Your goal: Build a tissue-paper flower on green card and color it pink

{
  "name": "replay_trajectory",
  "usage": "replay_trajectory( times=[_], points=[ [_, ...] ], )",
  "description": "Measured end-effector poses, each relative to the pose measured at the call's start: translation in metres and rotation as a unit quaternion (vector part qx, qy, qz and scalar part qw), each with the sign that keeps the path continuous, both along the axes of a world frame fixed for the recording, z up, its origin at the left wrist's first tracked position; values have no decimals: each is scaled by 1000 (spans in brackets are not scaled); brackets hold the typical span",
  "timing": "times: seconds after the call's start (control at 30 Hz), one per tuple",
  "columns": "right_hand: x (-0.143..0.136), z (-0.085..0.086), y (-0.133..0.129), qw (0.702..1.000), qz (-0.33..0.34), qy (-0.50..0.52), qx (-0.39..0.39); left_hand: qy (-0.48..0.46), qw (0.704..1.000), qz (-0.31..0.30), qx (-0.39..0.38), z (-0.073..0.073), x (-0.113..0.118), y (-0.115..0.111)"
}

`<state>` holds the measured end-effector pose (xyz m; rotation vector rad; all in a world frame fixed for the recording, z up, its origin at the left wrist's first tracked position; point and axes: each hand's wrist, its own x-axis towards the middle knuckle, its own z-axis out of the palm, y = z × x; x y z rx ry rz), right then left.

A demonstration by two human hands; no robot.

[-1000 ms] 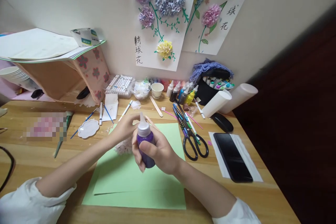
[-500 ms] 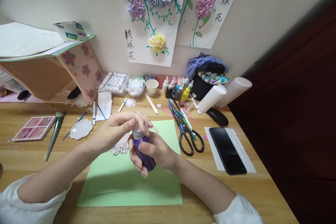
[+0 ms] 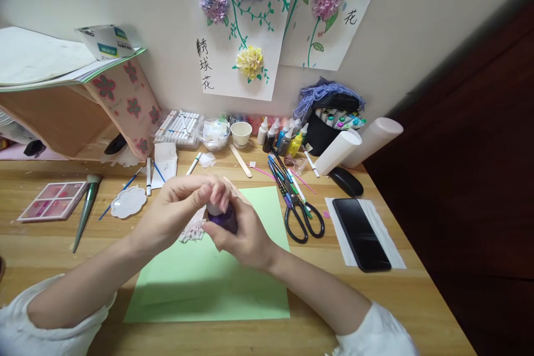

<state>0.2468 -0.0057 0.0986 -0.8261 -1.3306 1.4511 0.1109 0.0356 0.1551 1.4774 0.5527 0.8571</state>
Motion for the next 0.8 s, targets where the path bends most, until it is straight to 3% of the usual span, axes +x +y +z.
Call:
replay_trajectory(
  times=[0.17, 0.23, 0.3, 0.37, 0.5, 0.67, 0.73, 0.8],
  points=[
    [7, 5, 5, 977, 192, 89, -18, 56, 978, -175, 96, 7, -11, 12],
    [9, 9, 7, 969, 233, 72, -26, 58, 975, -187, 110, 8, -13, 12],
    [10, 14, 9, 979, 204, 24, -2, 62, 977, -158, 129, 7, -12, 8],
    [10, 19, 10, 990, 126, -37, 53, 65, 979, -118, 155, 5, -11, 2],
    [8, 18, 13, 985, 22, -119, 123, 58, 984, -22, 169, -1, -6, -6],
    [-2, 5, 15, 960, -169, -190, 116, 65, 963, 211, 152, -13, 9, -6],
    [-6, 4, 14, 961, -176, -185, 104, 66, 956, 253, 132, -15, 12, -3],
    [-8, 8, 14, 975, -134, -156, 82, 32, 971, 214, 102, -13, 11, -1]
  ],
)
